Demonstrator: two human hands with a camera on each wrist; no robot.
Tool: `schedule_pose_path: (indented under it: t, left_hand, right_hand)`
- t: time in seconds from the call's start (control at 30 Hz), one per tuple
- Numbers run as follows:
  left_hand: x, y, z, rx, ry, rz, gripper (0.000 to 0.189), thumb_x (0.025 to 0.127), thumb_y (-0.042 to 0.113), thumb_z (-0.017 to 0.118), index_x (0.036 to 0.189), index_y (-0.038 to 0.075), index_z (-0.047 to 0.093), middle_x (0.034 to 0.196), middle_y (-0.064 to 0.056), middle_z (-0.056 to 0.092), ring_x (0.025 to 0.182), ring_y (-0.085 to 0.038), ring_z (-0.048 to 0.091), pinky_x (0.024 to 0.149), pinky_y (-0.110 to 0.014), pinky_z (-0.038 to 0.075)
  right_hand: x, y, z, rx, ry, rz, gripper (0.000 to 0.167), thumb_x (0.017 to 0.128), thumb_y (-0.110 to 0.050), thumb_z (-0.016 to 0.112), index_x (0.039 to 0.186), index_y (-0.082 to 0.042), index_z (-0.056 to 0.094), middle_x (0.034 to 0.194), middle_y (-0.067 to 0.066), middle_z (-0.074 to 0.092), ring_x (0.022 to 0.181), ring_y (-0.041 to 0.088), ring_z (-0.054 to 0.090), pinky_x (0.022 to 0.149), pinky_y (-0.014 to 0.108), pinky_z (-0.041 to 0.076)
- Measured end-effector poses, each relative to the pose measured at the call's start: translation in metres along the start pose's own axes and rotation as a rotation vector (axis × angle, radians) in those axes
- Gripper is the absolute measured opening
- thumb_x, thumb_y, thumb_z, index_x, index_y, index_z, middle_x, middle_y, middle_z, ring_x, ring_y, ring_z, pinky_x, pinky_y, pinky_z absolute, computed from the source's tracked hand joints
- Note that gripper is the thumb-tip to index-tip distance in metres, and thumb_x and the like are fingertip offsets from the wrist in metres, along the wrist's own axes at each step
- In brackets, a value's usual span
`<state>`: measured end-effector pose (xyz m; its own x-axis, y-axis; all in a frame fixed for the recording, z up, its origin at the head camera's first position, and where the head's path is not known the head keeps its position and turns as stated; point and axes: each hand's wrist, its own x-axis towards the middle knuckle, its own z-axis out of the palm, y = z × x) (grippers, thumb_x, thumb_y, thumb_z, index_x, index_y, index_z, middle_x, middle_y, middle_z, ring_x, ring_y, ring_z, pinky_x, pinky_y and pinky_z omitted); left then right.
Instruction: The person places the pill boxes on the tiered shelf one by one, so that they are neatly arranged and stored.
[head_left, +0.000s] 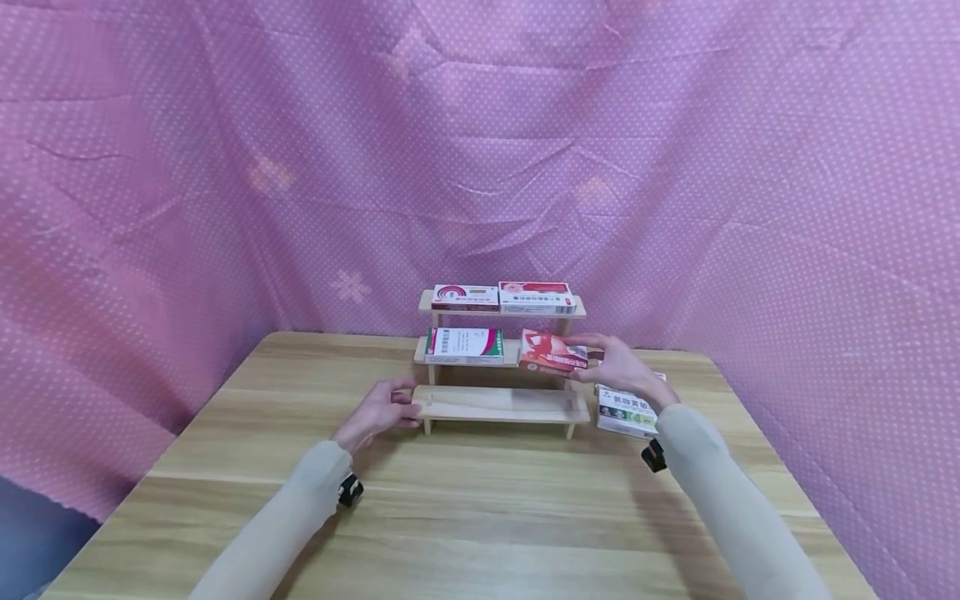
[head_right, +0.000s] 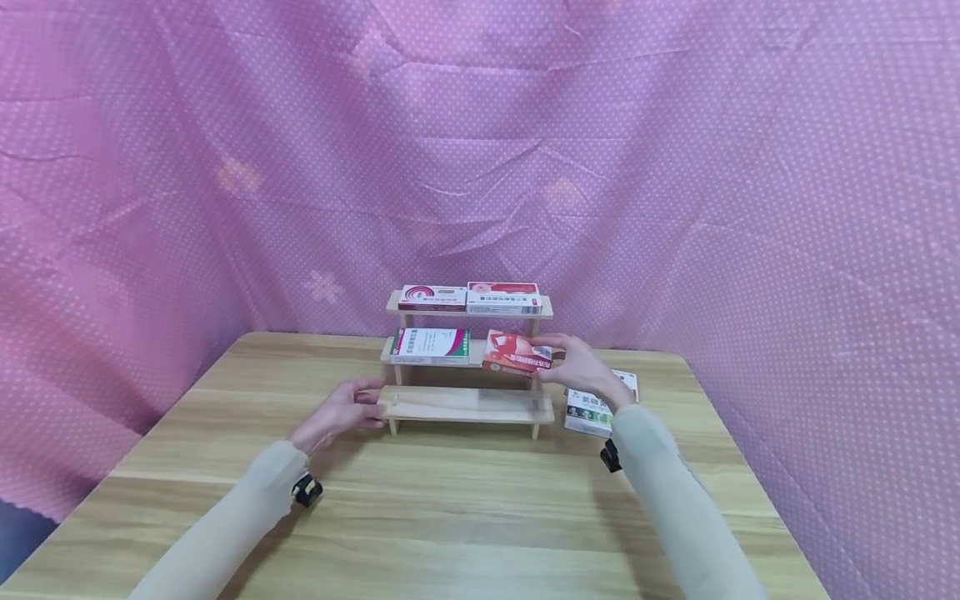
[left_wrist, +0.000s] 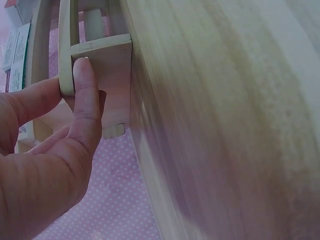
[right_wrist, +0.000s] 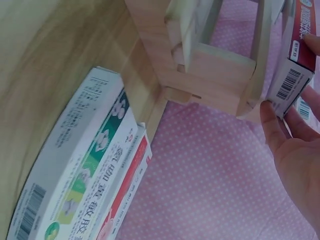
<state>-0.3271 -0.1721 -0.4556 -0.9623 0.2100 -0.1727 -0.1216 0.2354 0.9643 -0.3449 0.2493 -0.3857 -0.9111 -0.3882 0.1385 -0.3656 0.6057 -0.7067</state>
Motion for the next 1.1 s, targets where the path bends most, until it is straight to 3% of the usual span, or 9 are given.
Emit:
schedule_pose_path:
  t: [0.27, 0.47, 0.63, 0.73, 0.87, 1.1]
  left_hand:
    - [0.000, -0.001, 0.000, 0.005, 0.001, 0.012, 0.063, 0.089, -0.010, 0.057, 0.147, -0.007, 0.032, 0.126, -0.034, 0.054, 0.085, -0.024, 0.069, 0.083, -0.037, 0.061]
    - [-0.001, -0.003, 0.001, -0.003, 0.004, 0.023, 0.062, 0.089, -0.012, 0.056, 0.146, -0.008, 0.032, 0.124, -0.035, 0.054, 0.083, -0.023, 0.069, 0.081, -0.036, 0.062]
    - [-0.001, -0.003, 0.001, 0.001, 0.010, 0.020, 0.062, 0.089, -0.012, 0.056, 0.146, -0.009, 0.032, 0.123, -0.034, 0.055, 0.080, -0.022, 0.069, 0.079, -0.036, 0.062]
    - [0.000, -0.003, 0.001, 0.003, 0.010, 0.018, 0.063, 0.089, -0.011, 0.057, 0.146, -0.009, 0.032, 0.123, -0.034, 0.055, 0.080, -0.022, 0.069, 0.079, -0.036, 0.062]
    - [0.001, -0.003, 0.001, -0.003, 0.005, 0.017, 0.063, 0.089, -0.011, 0.057, 0.147, -0.008, 0.031, 0.124, -0.034, 0.054, 0.082, -0.024, 0.069, 0.080, -0.037, 0.062]
    - [0.000, -0.004, 0.001, 0.009, 0.007, 0.016, 0.063, 0.089, -0.011, 0.058, 0.147, -0.008, 0.031, 0.123, -0.033, 0.054, 0.081, -0.023, 0.069, 0.081, -0.038, 0.062]
  right_hand:
    - [0.014, -0.003, -0.002, -0.124, 0.009, 0.006, 0.070, 0.078, -0.025, 0.080, 0.141, -0.012, 0.052, 0.145, 0.017, 0.051, 0.134, 0.041, 0.044, 0.111, 0.063, 0.034]
    - [0.020, 0.006, 0.005, -0.058, 0.019, 0.007, 0.063, 0.080, -0.024, 0.079, 0.137, -0.011, 0.056, 0.151, 0.015, 0.044, 0.137, 0.040, 0.041, 0.113, 0.060, 0.034]
    - [0.020, 0.013, 0.013, 0.090, 0.064, 0.004, 0.055, 0.083, -0.014, 0.077, 0.134, -0.004, 0.058, 0.158, 0.016, 0.032, 0.142, 0.041, 0.033, 0.117, 0.053, 0.032]
    - [0.018, 0.012, 0.017, 0.178, 0.095, 0.014, 0.053, 0.083, -0.011, 0.077, 0.132, -0.002, 0.060, 0.159, 0.014, 0.031, 0.141, 0.038, 0.037, 0.116, 0.044, 0.036]
    - [0.018, 0.011, 0.020, 0.192, 0.123, 0.018, 0.052, 0.081, -0.010, 0.078, 0.129, -0.003, 0.062, 0.157, 0.015, 0.034, 0.137, 0.035, 0.044, 0.110, 0.037, 0.042]
    - [0.019, 0.006, 0.024, 0.140, 0.119, 0.021, 0.053, 0.081, -0.012, 0.079, 0.130, -0.007, 0.062, 0.156, 0.017, 0.036, 0.136, 0.035, 0.046, 0.111, 0.040, 0.042]
